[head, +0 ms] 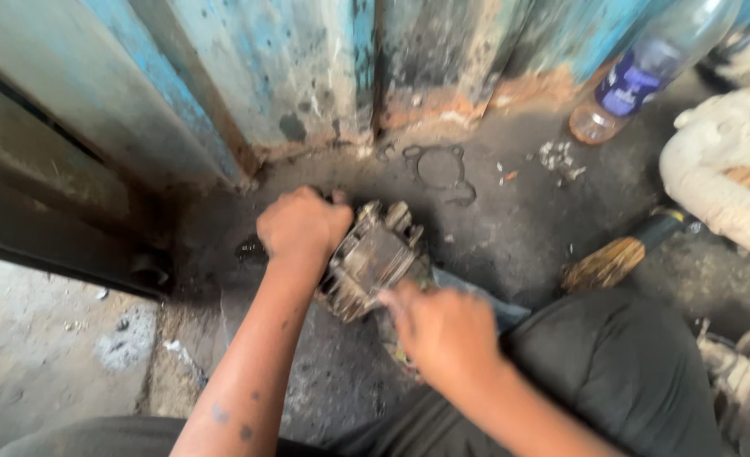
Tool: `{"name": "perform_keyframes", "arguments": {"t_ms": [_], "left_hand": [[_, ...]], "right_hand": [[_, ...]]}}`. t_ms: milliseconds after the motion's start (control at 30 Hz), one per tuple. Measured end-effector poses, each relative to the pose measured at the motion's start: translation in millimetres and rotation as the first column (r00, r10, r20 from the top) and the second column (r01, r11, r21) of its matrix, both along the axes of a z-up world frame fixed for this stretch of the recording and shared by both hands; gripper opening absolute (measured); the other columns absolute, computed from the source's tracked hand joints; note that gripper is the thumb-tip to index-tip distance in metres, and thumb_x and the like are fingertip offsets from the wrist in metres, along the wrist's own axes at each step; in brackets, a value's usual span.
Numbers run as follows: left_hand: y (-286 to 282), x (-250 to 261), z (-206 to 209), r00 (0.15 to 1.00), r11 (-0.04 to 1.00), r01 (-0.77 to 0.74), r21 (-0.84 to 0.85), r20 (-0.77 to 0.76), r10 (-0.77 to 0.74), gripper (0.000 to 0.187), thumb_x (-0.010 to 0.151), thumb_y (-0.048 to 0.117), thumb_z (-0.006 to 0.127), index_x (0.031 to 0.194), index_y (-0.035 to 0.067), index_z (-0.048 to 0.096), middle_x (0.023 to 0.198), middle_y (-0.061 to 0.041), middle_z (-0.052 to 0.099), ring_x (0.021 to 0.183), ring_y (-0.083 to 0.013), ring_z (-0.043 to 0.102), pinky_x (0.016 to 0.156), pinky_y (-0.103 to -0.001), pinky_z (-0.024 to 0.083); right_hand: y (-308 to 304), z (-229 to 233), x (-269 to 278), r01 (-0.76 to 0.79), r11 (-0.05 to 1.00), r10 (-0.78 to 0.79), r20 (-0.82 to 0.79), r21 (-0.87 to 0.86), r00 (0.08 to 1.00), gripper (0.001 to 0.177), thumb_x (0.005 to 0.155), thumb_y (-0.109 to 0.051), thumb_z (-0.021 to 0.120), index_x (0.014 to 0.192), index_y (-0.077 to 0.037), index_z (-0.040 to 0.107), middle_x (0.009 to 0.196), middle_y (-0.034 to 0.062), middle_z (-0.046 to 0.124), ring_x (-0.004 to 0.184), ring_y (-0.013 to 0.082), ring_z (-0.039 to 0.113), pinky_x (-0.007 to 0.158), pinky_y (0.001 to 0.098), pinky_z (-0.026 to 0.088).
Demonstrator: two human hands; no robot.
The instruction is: The person sits on the floor and scrubs a metal engine cylinder head with a white brush and a rag. They rotate the part to clean different sides and crevices, focusing on the cooling fins and the top surface.
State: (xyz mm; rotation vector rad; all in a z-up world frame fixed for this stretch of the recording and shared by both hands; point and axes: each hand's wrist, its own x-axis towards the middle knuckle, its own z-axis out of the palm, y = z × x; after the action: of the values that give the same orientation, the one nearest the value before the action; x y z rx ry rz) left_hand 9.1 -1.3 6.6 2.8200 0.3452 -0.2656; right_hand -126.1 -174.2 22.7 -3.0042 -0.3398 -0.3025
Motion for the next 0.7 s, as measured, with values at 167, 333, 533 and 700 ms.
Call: {"name": "perform_keyframes", "arguments": {"t_ms": [167, 333, 533, 700], "left_hand": [[-1, -8, -6, 1.000, 0.999, 0.002, 0.042, 0.023, -0.003, 0.063, 0.095, 0.059, 0.047, 0.116, 0.007, 0.074, 0.118, -0.021, 0.072, 0.111, -0.0363, 0.069, 0.093, -0.046, 0.054], [2, -1, 1, 1.000, 1.000, -0.009, 0.009, -0.005, 0.009, 0.063, 0.092, 0.060, 0.050, 0.116, 0.006, 0.074, 0.118, -0.021, 0.071, 0.111, -0.0354, 0.069, 0.093, -0.045, 0.053], [2, -12, -6, 1.000, 1.000, 0.004, 0.001, -0.009, -0.004, 0.063, 0.093, 0.058, 0.049, 0.116, 0.006, 0.075, 0.118, -0.021, 0.072, 0.111, -0.0355, 0.070, 0.093, -0.046, 0.055], [3, -11, 1, 1.000, 1.000, -0.001, 0.001, 0.000, 0.001, 0.063, 0.093, 0.059, 0.048, 0.118, 0.007, 0.073, 0.118, -0.021, 0.071, 0.110, -0.0361, 0.069, 0.093, -0.047, 0.054]], "right_hand": [[-13, 0, 18, 0.127, 0.979, -0.131, 0.018, 0.159, 0.991, 0.045, 0.099, -0.044, 0.058, 0.073, -0.010, 0.068, 0.054, 0.0172, 0.061, 0.049, 0.0397, 0.064, 0.044, 0.0509, 0.049], [7, 1, -1, 0.051, 0.991, -0.047, -0.031, 0.124, 0.998, 0.041, 0.099, -0.041, 0.056, 0.074, -0.010, 0.068, 0.049, 0.0177, 0.060, 0.044, 0.0370, 0.065, 0.043, 0.0514, 0.050], [8, 2, -15, 0.020, 0.982, -0.027, 0.035, 0.189, 0.999, 0.040, 0.095, -0.042, 0.059, 0.072, -0.010, 0.069, 0.049, 0.0186, 0.060, 0.044, 0.0409, 0.062, 0.043, 0.0530, 0.048], [4, 9, 4, 0.110, 0.986, -0.107, -0.030, 0.124, 0.994, 0.044, 0.099, -0.044, 0.057, 0.072, -0.009, 0.067, 0.052, 0.0182, 0.062, 0.048, 0.0395, 0.065, 0.045, 0.0526, 0.049]]}}
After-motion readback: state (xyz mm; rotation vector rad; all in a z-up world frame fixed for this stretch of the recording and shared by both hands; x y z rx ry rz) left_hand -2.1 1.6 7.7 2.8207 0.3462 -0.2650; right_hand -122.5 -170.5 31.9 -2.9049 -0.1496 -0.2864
